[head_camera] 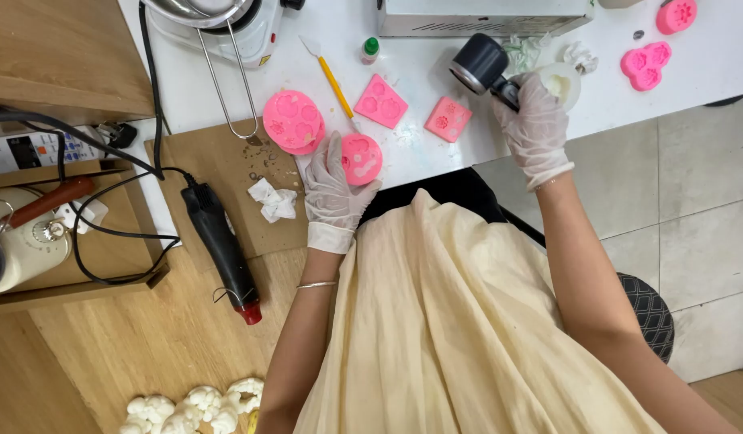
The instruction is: Making small wax figures and refining them in silicone molds using a sculpting tool.
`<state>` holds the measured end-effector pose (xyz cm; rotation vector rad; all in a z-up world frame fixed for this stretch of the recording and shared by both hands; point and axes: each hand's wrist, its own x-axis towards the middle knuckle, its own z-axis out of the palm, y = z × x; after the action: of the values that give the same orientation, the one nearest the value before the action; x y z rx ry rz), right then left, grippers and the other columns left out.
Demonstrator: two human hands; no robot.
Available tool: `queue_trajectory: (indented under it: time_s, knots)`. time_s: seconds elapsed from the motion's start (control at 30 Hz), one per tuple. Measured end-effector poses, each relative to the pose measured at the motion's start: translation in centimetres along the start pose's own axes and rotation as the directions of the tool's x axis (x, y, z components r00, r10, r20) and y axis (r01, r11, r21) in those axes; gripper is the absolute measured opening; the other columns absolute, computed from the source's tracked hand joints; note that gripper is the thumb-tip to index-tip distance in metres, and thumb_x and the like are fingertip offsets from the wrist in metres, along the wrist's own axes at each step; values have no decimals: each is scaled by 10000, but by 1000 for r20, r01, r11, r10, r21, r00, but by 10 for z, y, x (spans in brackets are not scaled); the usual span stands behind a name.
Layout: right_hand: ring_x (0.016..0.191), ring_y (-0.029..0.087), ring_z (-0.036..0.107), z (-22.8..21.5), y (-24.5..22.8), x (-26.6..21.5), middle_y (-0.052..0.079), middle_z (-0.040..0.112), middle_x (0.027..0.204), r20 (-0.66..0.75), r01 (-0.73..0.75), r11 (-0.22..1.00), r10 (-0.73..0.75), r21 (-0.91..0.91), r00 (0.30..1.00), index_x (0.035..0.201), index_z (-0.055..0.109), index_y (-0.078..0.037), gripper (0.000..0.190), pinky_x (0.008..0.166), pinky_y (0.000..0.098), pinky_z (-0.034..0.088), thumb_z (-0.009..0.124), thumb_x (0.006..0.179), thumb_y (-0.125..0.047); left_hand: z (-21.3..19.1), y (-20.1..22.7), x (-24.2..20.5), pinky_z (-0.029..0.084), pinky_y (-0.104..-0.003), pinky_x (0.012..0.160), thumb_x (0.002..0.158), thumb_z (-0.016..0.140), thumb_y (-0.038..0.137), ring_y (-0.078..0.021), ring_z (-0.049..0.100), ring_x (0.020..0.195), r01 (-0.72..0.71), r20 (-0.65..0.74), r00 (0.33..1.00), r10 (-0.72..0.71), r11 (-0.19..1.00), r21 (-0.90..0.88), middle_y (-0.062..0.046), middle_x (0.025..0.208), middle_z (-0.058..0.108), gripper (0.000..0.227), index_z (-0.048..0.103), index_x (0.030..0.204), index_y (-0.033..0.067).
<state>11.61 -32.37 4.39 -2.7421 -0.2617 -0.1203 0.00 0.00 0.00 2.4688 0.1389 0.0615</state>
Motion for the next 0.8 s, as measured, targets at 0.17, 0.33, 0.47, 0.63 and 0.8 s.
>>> queue_trajectory:
  time_s: [0.17,0.33,0.47,0.63,0.8]
  knots:
    - [763,174,647,-53,-41,-16,101,700,980,288,-519,498,469,694,835,1224,528,-52,311,671,307,530,732,1037,-194,-10,-1,-3,361,-521,1195,732,910,421,-399,416,1409,-27,-4,1000,27,996,-83,-187,1526,400,1124,285,1599,72]
    - [754,142,663,-73,-48,-43,79,691,985,432,-557,171,465,813,773,1320,442,-89,372,673,291,559,641,1006,-117,-17,7,2,346,-530,1201,713,923,409,-415,400,1391,-47,-11,999,47,998,-40,-200,1503,388,1134,294,1593,68]
    - [808,137,642,-68,-48,-64,93,662,1009,421,-546,145,485,825,766,1374,417,-86,394,719,292,561,601,1026,-83,-19,14,7,359,-508,1171,657,937,405,-422,388,1371,15,22,1000,-13,998,-55,-210,1502,380,1167,306,1582,77]
    - [879,179,613,-46,-53,-84,85,644,1050,251,-478,603,424,639,870,1405,444,-64,460,804,322,542,671,1006,-105,-13,2,12,315,-535,1174,618,957,394,-395,394,1366,-28,78,997,27,1000,8,-199,1474,399,1194,302,1564,73]
    - [853,247,662,-38,-110,-71,84,646,996,324,-472,833,379,287,867,1358,523,-98,571,799,369,542,774,860,-218,7,-17,6,344,-480,1173,648,927,328,-372,413,1384,-47,123,991,46,999,7,-167,1541,406,1156,303,1587,71]
